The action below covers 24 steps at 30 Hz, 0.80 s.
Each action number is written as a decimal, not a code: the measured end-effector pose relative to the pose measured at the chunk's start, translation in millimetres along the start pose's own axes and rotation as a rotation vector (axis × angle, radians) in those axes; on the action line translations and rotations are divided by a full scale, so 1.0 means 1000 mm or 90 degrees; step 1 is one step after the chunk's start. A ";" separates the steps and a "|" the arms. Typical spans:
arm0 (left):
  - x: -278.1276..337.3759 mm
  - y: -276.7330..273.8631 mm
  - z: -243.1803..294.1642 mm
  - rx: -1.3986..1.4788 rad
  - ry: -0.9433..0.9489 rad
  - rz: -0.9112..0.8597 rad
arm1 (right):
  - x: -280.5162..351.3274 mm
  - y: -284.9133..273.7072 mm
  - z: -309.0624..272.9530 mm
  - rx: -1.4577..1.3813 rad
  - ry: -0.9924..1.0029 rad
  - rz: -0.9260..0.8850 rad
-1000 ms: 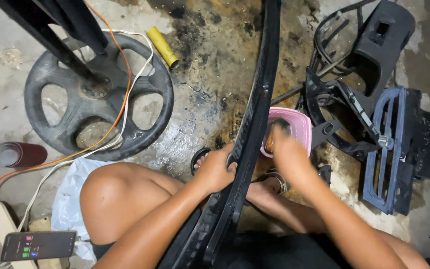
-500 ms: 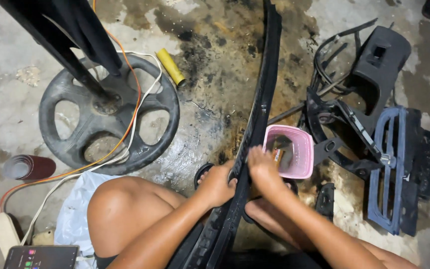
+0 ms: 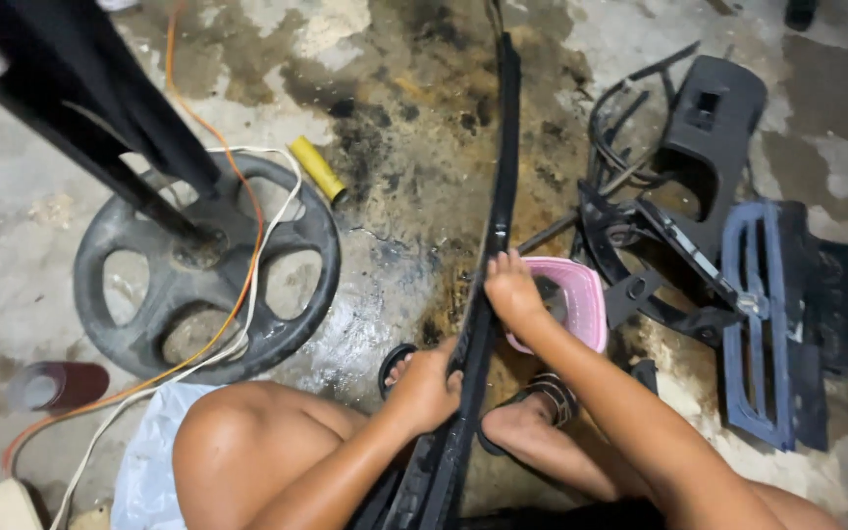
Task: The person sands a long black plastic car part using a sanding block and sandpaper. They repeatedly rub the sanding block along the surface of the part, occasionally dipping the sandpaper into a pink container of water to wet it before continuing.
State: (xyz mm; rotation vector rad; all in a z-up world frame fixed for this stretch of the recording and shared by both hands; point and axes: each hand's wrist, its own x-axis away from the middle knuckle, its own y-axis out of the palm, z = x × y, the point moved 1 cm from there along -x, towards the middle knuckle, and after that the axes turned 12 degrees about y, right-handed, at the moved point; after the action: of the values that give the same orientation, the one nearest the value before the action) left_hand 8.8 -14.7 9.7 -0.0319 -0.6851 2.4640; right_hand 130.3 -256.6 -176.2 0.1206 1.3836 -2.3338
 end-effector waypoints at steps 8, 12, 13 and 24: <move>-0.002 0.004 -0.033 0.064 0.089 0.102 | 0.031 -0.153 -0.027 0.022 -0.086 0.000; -0.002 -0.006 -0.023 0.104 0.127 0.107 | 0.093 -0.161 -0.017 -0.082 -0.142 -0.010; -0.002 -0.004 -0.026 0.119 0.095 0.098 | 0.098 -0.166 -0.001 -0.361 -0.102 -0.146; 0.001 -0.013 -0.011 0.184 -0.036 0.054 | 0.092 -0.243 0.085 -1.531 0.587 -0.505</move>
State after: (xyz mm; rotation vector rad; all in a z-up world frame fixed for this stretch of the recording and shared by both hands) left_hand 17.1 0.0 6.5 0.1223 -0.3506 2.6309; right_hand -38.7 -257.4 39.3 -0.1488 3.7096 0.8062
